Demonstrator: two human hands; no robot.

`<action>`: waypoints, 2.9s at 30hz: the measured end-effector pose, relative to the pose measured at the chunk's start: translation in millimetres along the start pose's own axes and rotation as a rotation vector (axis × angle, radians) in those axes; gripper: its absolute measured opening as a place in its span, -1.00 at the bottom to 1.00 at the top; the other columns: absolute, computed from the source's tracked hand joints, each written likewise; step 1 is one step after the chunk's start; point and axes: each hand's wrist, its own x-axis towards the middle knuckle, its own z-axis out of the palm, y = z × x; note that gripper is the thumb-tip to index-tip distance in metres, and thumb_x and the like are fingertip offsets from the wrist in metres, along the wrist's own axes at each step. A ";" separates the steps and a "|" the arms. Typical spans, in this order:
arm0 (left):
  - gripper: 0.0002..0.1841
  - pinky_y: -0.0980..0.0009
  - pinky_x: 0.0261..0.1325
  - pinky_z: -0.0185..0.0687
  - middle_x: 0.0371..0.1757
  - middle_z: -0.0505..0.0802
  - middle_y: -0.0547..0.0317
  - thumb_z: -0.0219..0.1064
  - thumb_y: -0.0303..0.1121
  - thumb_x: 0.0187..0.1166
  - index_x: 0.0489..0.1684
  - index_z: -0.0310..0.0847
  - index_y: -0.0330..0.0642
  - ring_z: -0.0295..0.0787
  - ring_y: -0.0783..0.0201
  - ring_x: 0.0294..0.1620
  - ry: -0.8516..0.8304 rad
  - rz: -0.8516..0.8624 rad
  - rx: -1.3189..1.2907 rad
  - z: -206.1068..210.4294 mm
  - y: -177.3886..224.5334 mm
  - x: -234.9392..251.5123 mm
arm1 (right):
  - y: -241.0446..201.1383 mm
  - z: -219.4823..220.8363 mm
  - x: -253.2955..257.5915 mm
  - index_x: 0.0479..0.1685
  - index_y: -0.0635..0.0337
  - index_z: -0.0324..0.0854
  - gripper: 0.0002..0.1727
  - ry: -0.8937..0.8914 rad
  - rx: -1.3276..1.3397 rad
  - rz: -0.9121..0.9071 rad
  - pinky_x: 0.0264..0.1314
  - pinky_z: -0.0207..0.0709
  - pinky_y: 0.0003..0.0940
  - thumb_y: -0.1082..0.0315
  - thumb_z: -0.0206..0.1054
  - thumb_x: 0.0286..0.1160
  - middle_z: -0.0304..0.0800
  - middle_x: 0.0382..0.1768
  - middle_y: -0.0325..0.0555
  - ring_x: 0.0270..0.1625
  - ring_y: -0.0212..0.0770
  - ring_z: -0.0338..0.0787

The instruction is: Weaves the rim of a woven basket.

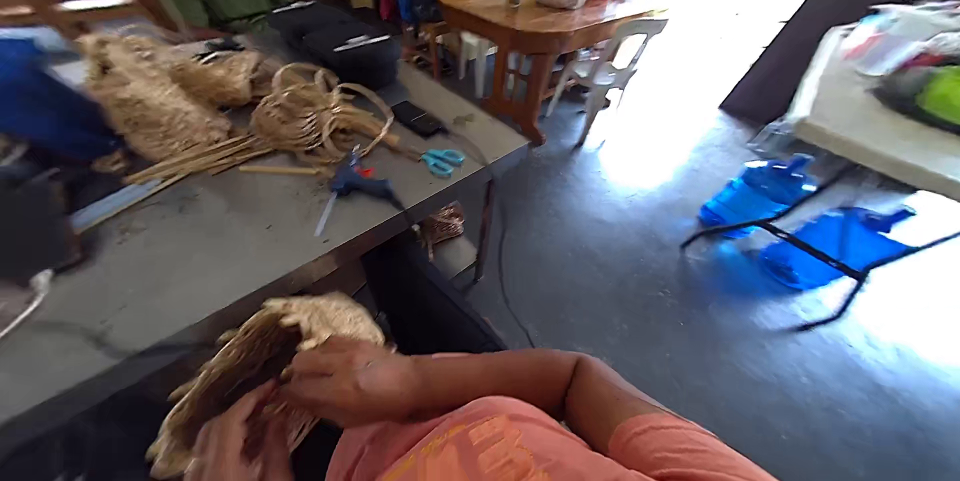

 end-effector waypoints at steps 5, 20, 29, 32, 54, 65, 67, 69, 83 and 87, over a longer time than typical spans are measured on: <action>-0.65 0.04 0.33 0.69 0.24 0.80 -0.15 0.16 -0.38 0.71 0.38 0.61 -0.28 0.78 0.02 0.26 0.068 -0.024 0.084 1.4 -8.3 11.2 | 4.5 -1.1 7.8 0.03 0.27 0.83 -0.80 -0.031 0.077 0.111 0.14 0.77 -0.15 0.43 0.37 0.57 0.88 -0.03 0.04 0.02 -0.08 0.89; -0.70 0.46 -0.34 0.82 0.13 0.79 0.21 0.27 -0.37 0.69 0.34 0.54 -0.08 0.81 0.42 -0.27 -0.043 -0.191 -0.268 -42.3 -19.8 9.4 | 7.8 -16.1 -8.3 0.02 0.23 0.77 -0.77 -0.082 0.335 0.285 -0.17 0.71 -0.53 0.26 0.40 0.61 0.83 -0.17 -0.14 -0.25 -0.43 0.76; -0.65 0.48 -0.21 0.79 0.21 0.76 0.26 0.33 -0.25 0.65 0.38 0.65 0.03 0.78 0.46 -0.10 0.011 -0.170 -0.201 -30.0 -10.0 10.0 | 16.8 -68.4 2.8 0.01 0.16 0.74 -0.81 -0.193 0.492 0.442 -0.26 0.73 -0.59 0.33 0.49 0.51 0.81 -0.30 -0.29 -0.34 -0.50 0.77; -0.66 0.47 -0.21 0.75 0.19 0.78 0.29 0.33 -0.20 0.66 0.37 0.64 0.06 0.77 0.46 -0.10 0.032 -0.192 -0.161 -24.7 -5.0 10.1 | 19.6 -78.1 10.6 0.01 0.15 0.75 -0.81 -0.208 0.446 0.383 -0.13 0.77 -0.60 0.31 0.48 0.52 0.84 -0.14 -0.26 -0.21 -0.51 0.81; -0.68 0.48 -0.36 0.66 -0.15 0.75 0.30 0.30 -0.19 0.66 0.31 0.56 -0.02 0.70 0.46 -0.31 0.106 -0.224 -0.062 -13.2 -0.9 5.7 | 7.8 -27.2 68.2 -0.21 0.25 0.77 -0.81 -0.183 -0.139 0.067 -0.33 0.66 -0.16 0.36 0.29 0.64 0.73 -0.33 0.01 -0.27 -0.02 0.81; -0.76 0.43 -0.02 0.70 0.13 0.81 0.36 0.30 -0.18 0.69 0.19 0.72 0.06 0.74 0.50 -0.01 0.095 -0.188 -0.048 -10.7 0.4 1.5 | 6.9 -45.7 0.8 -0.21 0.19 0.84 -0.82 -0.046 0.090 0.227 -0.36 0.57 -0.49 0.27 0.42 0.58 0.77 -0.36 -0.17 -0.40 -0.39 0.66; -0.78 0.44 -0.09 0.70 0.09 0.79 0.34 0.30 -0.19 0.69 0.16 0.74 0.05 0.73 0.48 -0.02 0.097 -0.164 -0.043 -9.2 0.1 0.9 | 8.4 -44.9 -3.9 -0.21 0.18 0.84 -0.82 -0.036 0.142 0.281 -0.40 0.52 -0.56 0.26 0.44 0.56 0.77 -0.35 -0.21 -0.43 -0.46 0.61; -0.80 0.40 -0.04 0.71 0.10 0.79 0.35 0.30 -0.21 0.68 0.10 0.77 0.05 0.73 0.46 0.03 0.087 -0.144 -0.031 -8.6 -1.8 -0.8 | 11.4 -44.0 -6.7 -0.21 0.17 0.84 -0.81 -0.043 0.189 0.311 -0.41 0.51 -0.59 0.23 0.45 0.56 0.77 -0.34 -0.24 -0.44 -0.49 0.59; -0.80 0.54 -0.21 0.77 0.05 0.78 0.23 0.33 -0.39 0.51 0.02 0.72 -0.16 0.78 0.46 -0.09 -0.013 0.002 -0.299 -37.1 -21.0 19.5 | 4.4 -75.1 10.8 -0.03 0.23 0.85 -0.81 -0.118 0.238 0.207 -0.14 0.71 -0.63 0.33 0.39 0.62 0.81 -0.19 -0.17 -0.19 -0.47 0.77; -0.86 0.61 -0.27 0.71 -0.05 0.76 0.27 0.36 -0.41 0.46 -0.10 0.71 -0.17 0.73 0.50 -0.19 -0.068 0.130 -0.420 -46.4 -42.1 28.2 | -0.9 -73.8 15.5 -0.08 0.20 0.85 -0.83 -0.110 0.305 0.171 -0.30 0.58 -0.70 0.31 0.42 0.58 0.73 -0.02 -0.11 -0.28 -0.51 0.65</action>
